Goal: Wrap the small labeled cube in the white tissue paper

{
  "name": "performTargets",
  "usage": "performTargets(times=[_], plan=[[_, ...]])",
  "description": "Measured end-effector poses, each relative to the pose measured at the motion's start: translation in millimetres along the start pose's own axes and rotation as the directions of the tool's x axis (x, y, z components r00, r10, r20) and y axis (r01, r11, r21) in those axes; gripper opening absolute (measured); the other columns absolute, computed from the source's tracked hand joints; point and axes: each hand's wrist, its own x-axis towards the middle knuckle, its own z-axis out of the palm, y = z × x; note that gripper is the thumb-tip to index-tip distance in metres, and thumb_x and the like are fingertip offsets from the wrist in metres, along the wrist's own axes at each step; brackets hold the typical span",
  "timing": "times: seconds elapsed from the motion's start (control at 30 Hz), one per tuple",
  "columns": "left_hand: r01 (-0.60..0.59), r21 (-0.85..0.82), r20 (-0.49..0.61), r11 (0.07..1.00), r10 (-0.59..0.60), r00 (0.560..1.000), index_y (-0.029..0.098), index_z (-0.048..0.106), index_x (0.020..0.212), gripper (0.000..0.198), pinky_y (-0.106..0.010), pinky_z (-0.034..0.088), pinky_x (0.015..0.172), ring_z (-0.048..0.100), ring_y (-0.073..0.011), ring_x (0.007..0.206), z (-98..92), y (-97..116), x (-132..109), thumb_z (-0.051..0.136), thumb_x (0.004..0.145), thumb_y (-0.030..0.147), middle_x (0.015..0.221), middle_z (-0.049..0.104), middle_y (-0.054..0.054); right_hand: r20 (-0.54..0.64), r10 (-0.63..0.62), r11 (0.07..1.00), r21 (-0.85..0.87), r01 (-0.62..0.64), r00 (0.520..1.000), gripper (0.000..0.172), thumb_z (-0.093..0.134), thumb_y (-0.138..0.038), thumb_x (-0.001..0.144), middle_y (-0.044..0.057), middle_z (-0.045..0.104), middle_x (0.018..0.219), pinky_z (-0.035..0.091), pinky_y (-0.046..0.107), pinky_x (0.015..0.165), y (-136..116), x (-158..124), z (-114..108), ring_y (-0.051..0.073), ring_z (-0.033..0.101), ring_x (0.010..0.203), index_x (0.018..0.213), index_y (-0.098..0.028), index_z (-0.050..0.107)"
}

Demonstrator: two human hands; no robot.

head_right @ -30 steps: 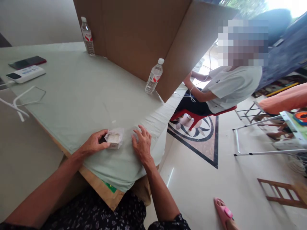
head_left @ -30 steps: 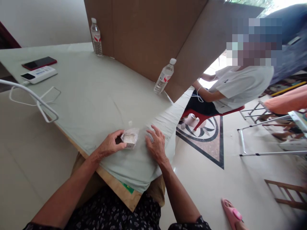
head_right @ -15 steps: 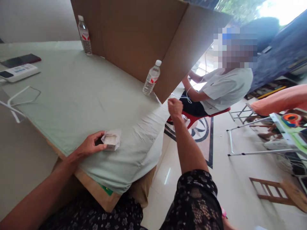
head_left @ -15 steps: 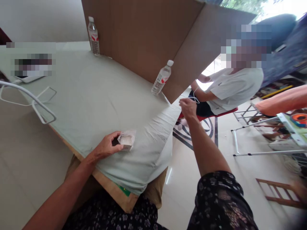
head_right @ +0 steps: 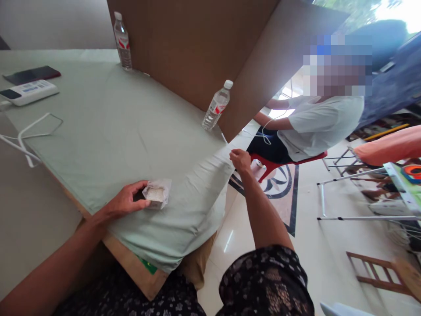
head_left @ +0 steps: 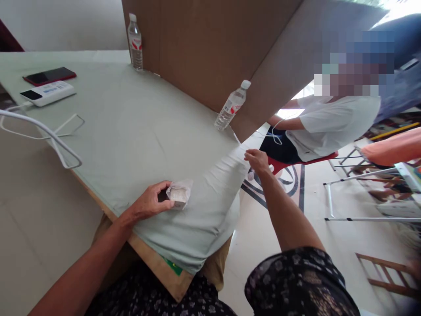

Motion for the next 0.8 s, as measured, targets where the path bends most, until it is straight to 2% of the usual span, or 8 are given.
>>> performTargets(times=[0.07,0.17,0.3,0.37,0.5,0.6,0.67,0.8], plan=[[-0.005,0.013,-0.011,1.000,0.005,1.000,0.017,0.071,0.120,0.053,-0.035,0.054,0.087,0.070,-0.0251,0.096,-1.4,1,0,0.068,0.075,0.044,0.108,0.078,-0.008,0.018,0.064,0.998,0.013,-0.064,0.998,0.012,0.067,-0.027,0.086,0.002,0.065,0.061,0.047,0.035,0.067,-5,-38,17,0.018,0.064,0.062,0.076,-0.020,0.069],[-0.016,0.028,-0.029,0.999,0.016,0.999,0.017,0.072,0.117,0.051,-0.034,0.055,0.086,0.070,-0.0235,0.094,-3.3,2,0,0.070,0.073,0.042,0.105,0.077,-0.006,0.089,0.087,0.994,0.065,-0.093,0.992,0.018,0.067,-0.034,0.088,0.004,0.076,0.081,0.054,0.035,0.074,-27,-97,34,0.017,0.070,0.070,0.091,-0.019,0.074],[-0.024,0.007,-0.034,1.000,0.024,0.999,0.015,0.071,0.117,0.051,-0.033,0.055,0.084,0.069,-0.0219,0.092,-5.1,0,1,0.073,0.073,0.041,0.104,0.076,-0.006,0.344,-0.027,0.970,0.236,-0.058,0.939,0.028,0.072,-0.041,0.087,0.005,0.079,0.097,0.057,0.036,0.079,-68,-151,42,0.018,0.073,0.082,0.105,-0.021,0.076],[-0.035,0.004,-0.037,0.999,0.035,0.999,0.016,0.072,0.117,0.050,-0.033,0.055,0.085,0.069,-0.0220,0.093,-5.6,-1,1,0.073,0.073,0.040,0.104,0.076,-0.006,0.447,-0.097,0.955,0.293,-0.043,0.889,0.039,0.076,-0.046,0.087,0.009,0.079,0.115,0.059,0.036,0.081,-85,-163,50,0.021,0.074,0.095,0.118,-0.022,0.074],[-0.047,-0.010,-0.043,0.999,0.047,0.998,0.016,0.072,0.119,0.051,-0.035,0.055,0.090,0.071,-0.0242,0.100,-5.9,0,1,0.074,0.073,0.038,0.112,0.078,-0.008,0.552,-0.258,0.912,0.409,0.012,0.793,0.077,0.083,-0.061,0.079,0.013,0.068,0.141,0.060,0.041,0.090,-105,-166,76,0.029,0.067,0.124,0.145,-0.027,0.061],[-0.044,-0.037,-0.049,0.998,0.043,0.998,0.015,0.072,0.122,0.054,-0.035,0.055,0.092,0.072,-0.0252,0.104,-4.9,4,0,0.074,0.074,0.040,0.117,0.078,-0.010,0.584,-0.321,0.901,0.431,0.050,0.745,0.091,0.082,-0.071,0.076,0.013,0.063,0.146,0.059,0.045,0.096,-113,-166,97,0.031,0.065,0.125,0.151,-0.028,0.055],[-0.041,-0.041,-0.055,0.998,0.039,0.998,0.015,0.073,0.122,0.053,-0.034,0.056,0.090,0.072,-0.0248,0.103,-3.5,6,-1,0.074,0.076,0.041,0.115,0.078,-0.010,0.581,-0.320,0.902,0.428,0.054,0.748,0.093,0.080,-0.076,0.075,0.012,0.065,0.143,0.058,0.046,0.096,-116,-169,106,0.029,0.066,0.115,0.151,-0.028,0.055],[-0.064,0.057,-0.125,0.996,0.070,0.990,0.015,0.073,0.120,0.049,-0.034,0.056,0.091,0.072,-0.0247,0.102,0.2,4,0,0.070,0.081,0.044,0.110,0.078,-0.009,0.548,-0.243,0.904,0.428,-0.018,0.800,0.095,0.081,-0.077,0.073,0.010,0.071,0.122,0.057,0.043,0.090,-113,-176,116,0.024,0.066,0.096,0.150,-0.027,0.056]])
